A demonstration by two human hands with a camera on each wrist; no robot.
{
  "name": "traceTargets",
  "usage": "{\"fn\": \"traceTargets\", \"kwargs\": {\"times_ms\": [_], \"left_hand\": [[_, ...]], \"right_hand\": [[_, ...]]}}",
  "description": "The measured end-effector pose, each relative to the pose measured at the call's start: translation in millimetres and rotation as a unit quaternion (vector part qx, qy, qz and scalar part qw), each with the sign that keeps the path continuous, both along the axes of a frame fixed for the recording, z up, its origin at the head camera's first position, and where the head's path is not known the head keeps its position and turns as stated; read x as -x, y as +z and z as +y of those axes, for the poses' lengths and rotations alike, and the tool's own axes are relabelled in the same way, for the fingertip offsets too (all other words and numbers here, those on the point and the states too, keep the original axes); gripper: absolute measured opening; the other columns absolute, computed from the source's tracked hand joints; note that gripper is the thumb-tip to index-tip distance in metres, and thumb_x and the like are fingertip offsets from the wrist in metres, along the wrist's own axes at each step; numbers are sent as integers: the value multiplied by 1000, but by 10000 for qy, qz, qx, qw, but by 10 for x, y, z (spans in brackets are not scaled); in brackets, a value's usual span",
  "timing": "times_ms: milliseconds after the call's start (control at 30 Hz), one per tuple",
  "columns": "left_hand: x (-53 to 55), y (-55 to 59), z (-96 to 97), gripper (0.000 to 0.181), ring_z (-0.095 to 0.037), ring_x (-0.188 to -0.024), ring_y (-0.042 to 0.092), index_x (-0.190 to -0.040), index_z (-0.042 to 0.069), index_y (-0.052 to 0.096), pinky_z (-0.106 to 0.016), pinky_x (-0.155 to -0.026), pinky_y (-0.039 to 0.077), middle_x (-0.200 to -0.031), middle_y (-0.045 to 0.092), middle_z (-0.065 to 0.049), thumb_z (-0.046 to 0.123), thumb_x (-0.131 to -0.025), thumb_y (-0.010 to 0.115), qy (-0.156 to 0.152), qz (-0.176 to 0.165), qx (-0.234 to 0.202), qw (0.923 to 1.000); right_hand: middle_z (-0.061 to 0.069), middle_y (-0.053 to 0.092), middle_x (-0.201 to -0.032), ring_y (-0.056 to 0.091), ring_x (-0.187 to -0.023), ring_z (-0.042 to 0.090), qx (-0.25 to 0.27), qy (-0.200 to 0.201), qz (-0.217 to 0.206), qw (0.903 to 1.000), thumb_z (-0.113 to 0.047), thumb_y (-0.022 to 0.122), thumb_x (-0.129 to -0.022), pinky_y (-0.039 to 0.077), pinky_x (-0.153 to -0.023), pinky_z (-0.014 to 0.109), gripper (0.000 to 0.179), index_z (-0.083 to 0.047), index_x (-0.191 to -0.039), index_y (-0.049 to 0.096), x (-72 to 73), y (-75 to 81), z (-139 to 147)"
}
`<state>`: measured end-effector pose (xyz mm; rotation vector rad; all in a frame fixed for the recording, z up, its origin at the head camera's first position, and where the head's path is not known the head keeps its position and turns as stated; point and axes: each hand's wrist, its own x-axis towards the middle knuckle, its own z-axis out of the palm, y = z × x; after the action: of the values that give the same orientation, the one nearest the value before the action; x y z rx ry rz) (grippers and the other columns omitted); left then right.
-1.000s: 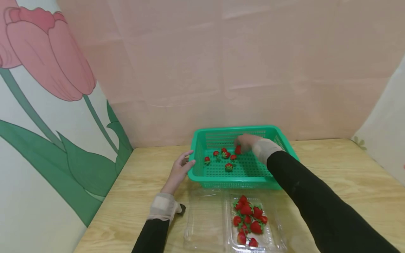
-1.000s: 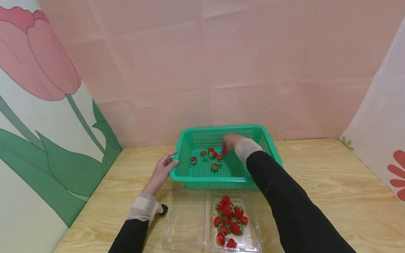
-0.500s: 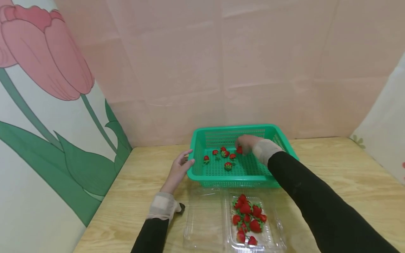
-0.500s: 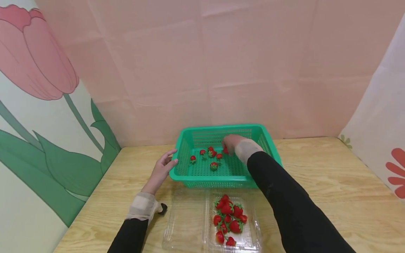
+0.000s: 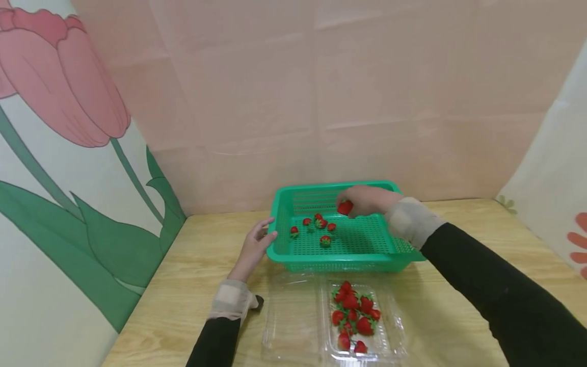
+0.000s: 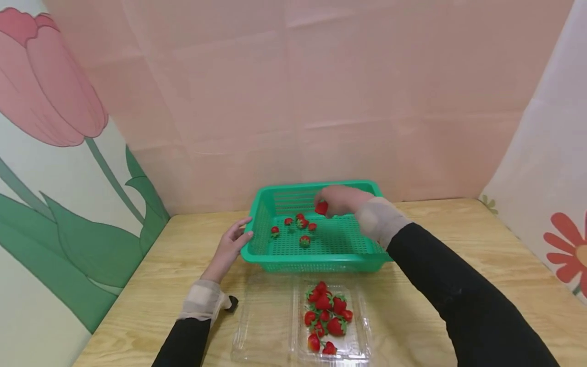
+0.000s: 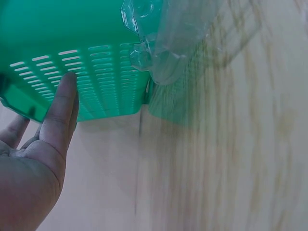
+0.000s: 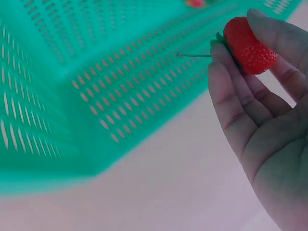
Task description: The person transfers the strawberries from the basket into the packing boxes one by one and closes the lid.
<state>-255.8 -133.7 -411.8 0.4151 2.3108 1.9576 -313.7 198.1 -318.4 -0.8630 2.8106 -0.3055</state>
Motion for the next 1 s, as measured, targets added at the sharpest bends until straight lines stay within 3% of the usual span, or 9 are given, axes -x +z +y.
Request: {"fn": "traceTargets", "kwargs": {"times_ms": [200,400,500,700,833,1000], "left_hand": [[140,-191,-27,50,-31,-115,55,-146,16,45,-42,-87,50,-131,55,-18,25,-99,59,111,-57,-190,9997],[179,-249,-36,48,-29,-112,57,-144,22,48,-40,-86,51,-129,56,-16,30,-98,61,209,29,-210,9996],[192,-261,-47,47,-27,-111,57,-142,25,50,-40,-86,51,-127,58,-14,32,-97,61,222,76,-195,9995],[209,-283,-68,47,-27,-111,56,-141,28,50,-43,-87,50,-126,58,-12,37,-96,62,183,107,-165,9996],[215,-282,-64,47,-27,-112,56,-141,27,50,-44,-88,49,-126,58,-13,36,-96,61,185,145,-152,9996],[219,-279,-58,46,-27,-111,57,-141,26,50,-43,-87,50,-126,58,-12,34,-97,61,225,162,-141,9995]], "right_hand": [[-1,65,-100,58,-88,18,258,632,748,9949,0,76,-80,49,-76,38,32,-12,-109,68,-287,221,58],[0,65,-106,60,-96,22,324,913,1327,9864,-1,79,-77,50,-79,40,36,-10,-109,68,-701,371,79],[0,64,-108,60,-97,20,306,917,1291,9869,-5,80,-78,52,-79,38,37,-9,-113,67,-929,400,59],[-10,61,-97,57,-83,8,430,1160,1192,9851,-12,80,-81,51,-72,29,32,-11,-110,67,-1300,384,-4],[-9,62,-96,58,-82,8,446,1419,1171,9819,-14,82,-79,52,-69,27,32,-10,-107,67,-1478,327,-58],[-11,60,-91,56,-77,6,490,1397,927,9846,-10,80,-79,50,-64,24,28,-13,-103,67,-1654,228,-140]]}}
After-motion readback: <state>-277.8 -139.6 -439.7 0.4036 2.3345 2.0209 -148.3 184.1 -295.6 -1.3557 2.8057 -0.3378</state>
